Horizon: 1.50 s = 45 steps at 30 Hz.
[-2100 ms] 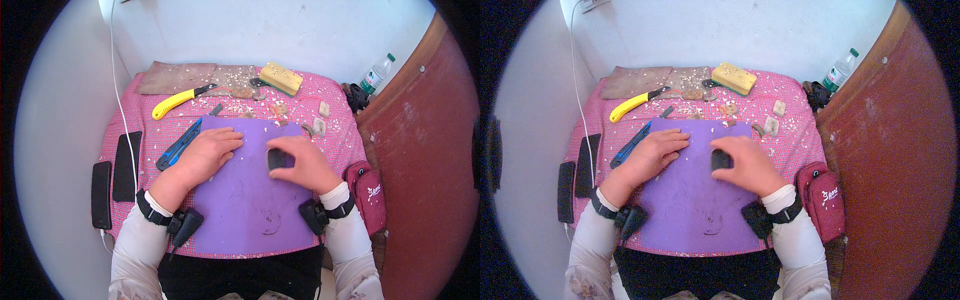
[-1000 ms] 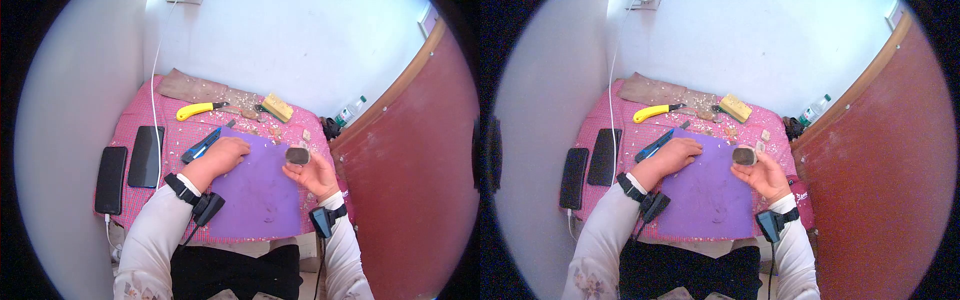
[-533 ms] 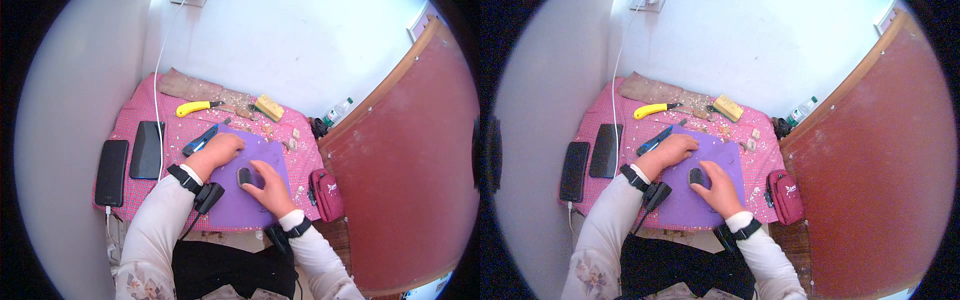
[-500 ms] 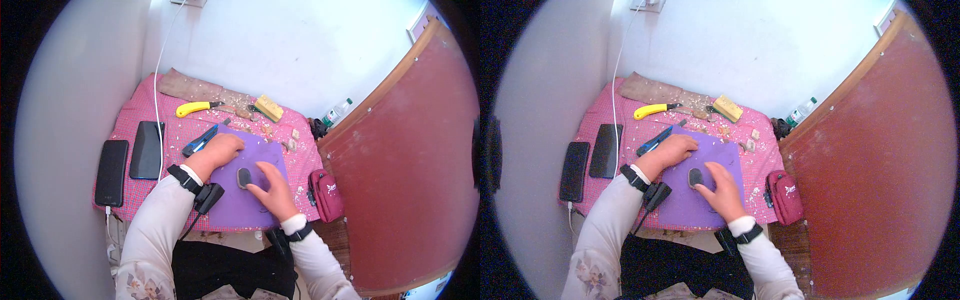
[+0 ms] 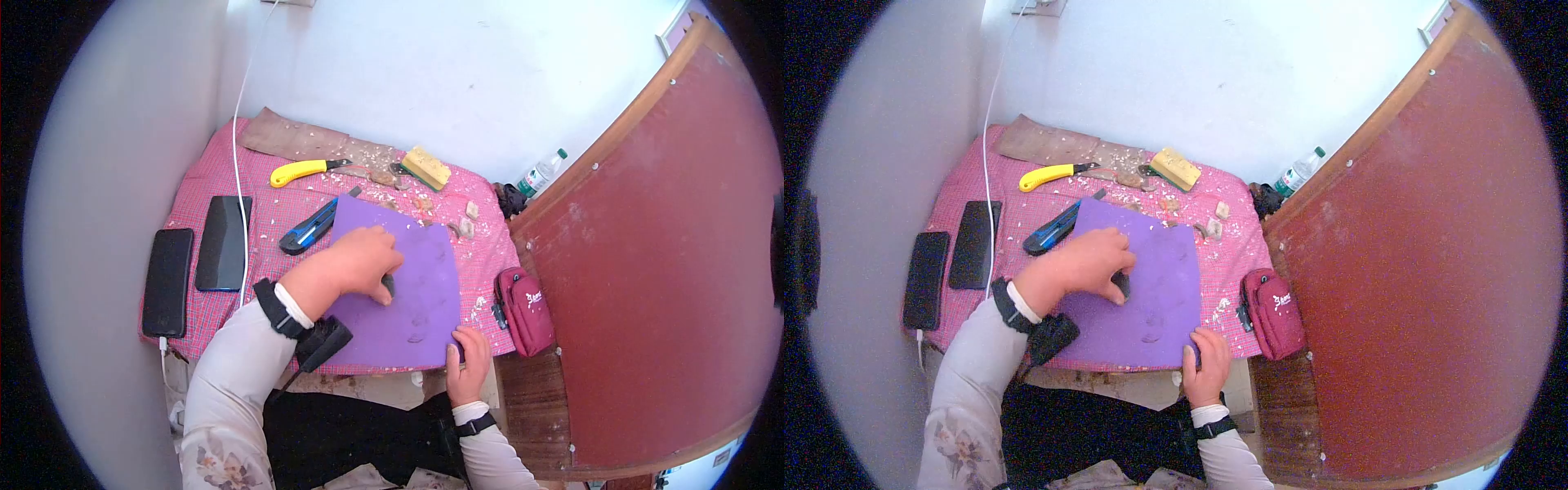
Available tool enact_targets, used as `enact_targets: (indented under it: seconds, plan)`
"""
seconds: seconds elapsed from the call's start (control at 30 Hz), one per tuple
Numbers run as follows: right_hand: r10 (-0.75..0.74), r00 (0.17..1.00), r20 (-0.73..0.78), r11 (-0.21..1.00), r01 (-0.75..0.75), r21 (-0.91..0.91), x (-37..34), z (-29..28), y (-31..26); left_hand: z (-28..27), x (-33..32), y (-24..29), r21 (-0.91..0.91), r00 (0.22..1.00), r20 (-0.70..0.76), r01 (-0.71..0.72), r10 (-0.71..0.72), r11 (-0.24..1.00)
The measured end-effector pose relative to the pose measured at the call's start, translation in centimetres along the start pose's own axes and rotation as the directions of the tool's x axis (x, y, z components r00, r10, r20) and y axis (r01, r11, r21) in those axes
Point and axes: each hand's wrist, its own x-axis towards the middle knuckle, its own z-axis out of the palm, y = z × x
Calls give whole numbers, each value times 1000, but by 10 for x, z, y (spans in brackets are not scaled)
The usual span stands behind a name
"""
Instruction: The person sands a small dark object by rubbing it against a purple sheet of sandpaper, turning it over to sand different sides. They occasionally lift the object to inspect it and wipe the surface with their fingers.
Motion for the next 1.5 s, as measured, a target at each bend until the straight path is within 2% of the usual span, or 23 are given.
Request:
enact_targets:
  seconds: [0.07, 0.2, 0.27, 0.4, 0.47, 0.5, 0.57, 0.7, 0.77, 0.8, 0.87, 0.9, 0.97, 1.1, 1.17, 1.3, 1.37, 1.4, 1.47, 1.5]
  plan:
    - [-9, 1000, -20, 999, 8, -38, -4, 4, 3, 5, -1, 5, 92, 999, 15, 50, -52, 994]
    - [-17, 999, -46, 999, 15, -52, -8, 10, 6, 15, 2, 3, 93, 998, 4, 64, -64, 994]
    - [-22, 998, -54, 996, 18, -86, -9, 12, 6, 22, 5, 0, 75, 1000, -12, -2, 3, 997]
    - [-8, 998, -69, 994, 0, -111, -14, 14, 7, 32, 12, -11, 18, 998, -14, 54, -54, 998]
    - [-14, 996, -89, 995, 5, -96, -11, 17, 8, 37, 13, -18, -3, 980, -196, 43, -43, 999]
    - [-9, 994, -106, 996, -1, -90, -10, 19, 8, 35, 16, -15, 12, 981, -192, 35, -32, 999]
    - [-3, 994, -111, 997, -6, -79, -12, 20, 9, 36, 19, -8, 121, 994, -87, 72, -61, 990]
    - [30, 994, -109, 996, -39, -83, -12, 21, 7, 31, 19, -13, 107, 999, -26, 34, -31, 994]
    - [12, 992, -123, 997, -21, -75, -11, 21, 7, 33, 13, -17, -65, 992, -126, 5, -13, 998]
    - [12, 993, -114, 996, -22, -83, -11, 20, 8, 37, 12, -21, -78, 992, -127, 5, -15, 997]
    - [12, 993, -114, 997, -21, -76, -11, 20, 6, 42, 9, -29, -116, 975, -223, -19, -8, 993]
    - [14, 994, -111, 997, -23, -78, -9, 20, 4, 41, 9, -31, -120, 975, -222, -18, -9, 993]
    - [28, 995, -93, 997, -34, -70, -7, 17, 1, 39, 9, -32, -13, 966, -247, 71, -72, 997]
    - [42, 999, -29, 996, -44, -82, -4, 7, 2, 46, 8, -30, -4, 958, -274, 87, -85, 996]
    - [34, 999, 9, 982, -31, -185, -1, 0, 5, 47, 8, -28, -46, 955, -294, 19, -32, 999]
    - [14, 1000, 24, 987, -10, -163, -1, -6, 11, 48, 9, -22, -100, 959, -282, -65, 35, 993]
    - [35, 999, -4, 989, -35, -144, -2, -2, 10, 50, 10, -24, -38, 955, -289, 55, -64, 998]
    - [28, 1000, -2, 989, -28, -146, -2, -1, 11, 50, 10, -26, -40, 953, -296, 57, -66, 998]
    - [33, 999, -36, 987, -38, -154, -4, 4, 13, 48, 8, -31, 29, 917, -363, 190, -167, 981]
    - [31, 999, -33, 988, -35, -153, -6, 6, 15, 48, 7, -31, 28, 915, -365, 194, -171, 981]
